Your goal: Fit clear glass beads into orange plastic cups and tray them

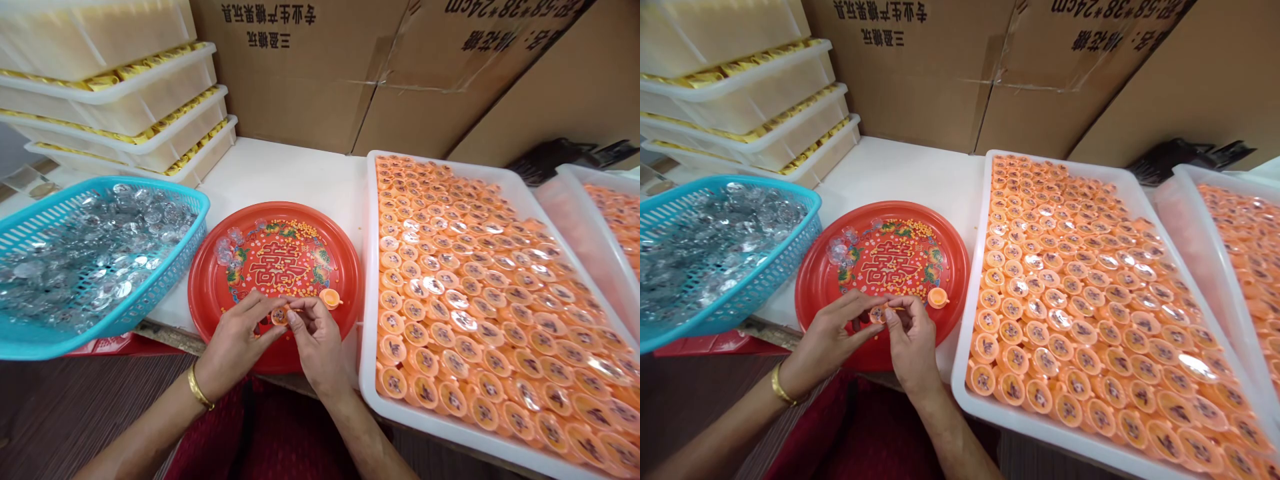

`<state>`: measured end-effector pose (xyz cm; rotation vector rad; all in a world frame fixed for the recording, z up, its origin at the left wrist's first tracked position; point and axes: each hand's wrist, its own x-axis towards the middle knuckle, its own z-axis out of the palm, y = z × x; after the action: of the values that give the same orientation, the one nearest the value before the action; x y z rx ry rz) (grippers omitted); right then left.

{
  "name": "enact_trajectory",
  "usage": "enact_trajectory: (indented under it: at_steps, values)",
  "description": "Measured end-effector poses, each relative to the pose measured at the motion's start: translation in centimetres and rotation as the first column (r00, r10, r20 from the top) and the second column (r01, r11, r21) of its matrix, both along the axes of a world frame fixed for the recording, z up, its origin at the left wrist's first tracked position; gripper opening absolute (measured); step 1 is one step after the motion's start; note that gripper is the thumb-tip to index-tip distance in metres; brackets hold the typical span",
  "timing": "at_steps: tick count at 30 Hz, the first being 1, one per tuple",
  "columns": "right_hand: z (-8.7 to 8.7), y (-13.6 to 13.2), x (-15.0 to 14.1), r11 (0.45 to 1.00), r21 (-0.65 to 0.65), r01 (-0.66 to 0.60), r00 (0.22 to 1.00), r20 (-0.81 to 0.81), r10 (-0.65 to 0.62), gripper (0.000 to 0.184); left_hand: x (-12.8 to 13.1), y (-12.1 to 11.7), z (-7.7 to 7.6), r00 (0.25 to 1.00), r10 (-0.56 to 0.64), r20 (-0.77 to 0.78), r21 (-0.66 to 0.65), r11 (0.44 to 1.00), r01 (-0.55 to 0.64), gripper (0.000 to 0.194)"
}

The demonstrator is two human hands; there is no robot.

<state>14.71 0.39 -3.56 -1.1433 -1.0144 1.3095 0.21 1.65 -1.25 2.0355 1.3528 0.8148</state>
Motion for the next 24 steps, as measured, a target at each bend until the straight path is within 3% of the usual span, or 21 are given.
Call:
enact_trajectory:
  at_steps: [6,12,17,24]
  values:
    - [0.0,-0.1,-0.1,1.0,-0.006,0.0,0.998,-0.065,0.0,0.011,0.0,0.1,-0.6,0.979,0.093,0.181,-0.227,0.973,-0.05,0.026]
    - [-0.4,-0.2,-0.2,1.0,0.005,0.013,0.998,-0.056,-0.013,0.022,0.4,-0.1,-0.9,0.913,0.211,0.35,-0.438,0.898,-0.04,0.029]
    - [-0.5,-0.3,0.0,0.999,0.051,-0.008,1.0,-0.007,0.008,0.021,0.9,-0.4,-1.0,0.85,0.288,0.44,-0.465,0.884,-0.058,0.031]
    - [-0.6,-0.5,0.1,0.991,0.134,-0.028,0.998,0.06,0.02,0.022,2.3,-0.7,-1.0,0.699,0.428,0.573,-0.536,0.841,-0.075,0.029]
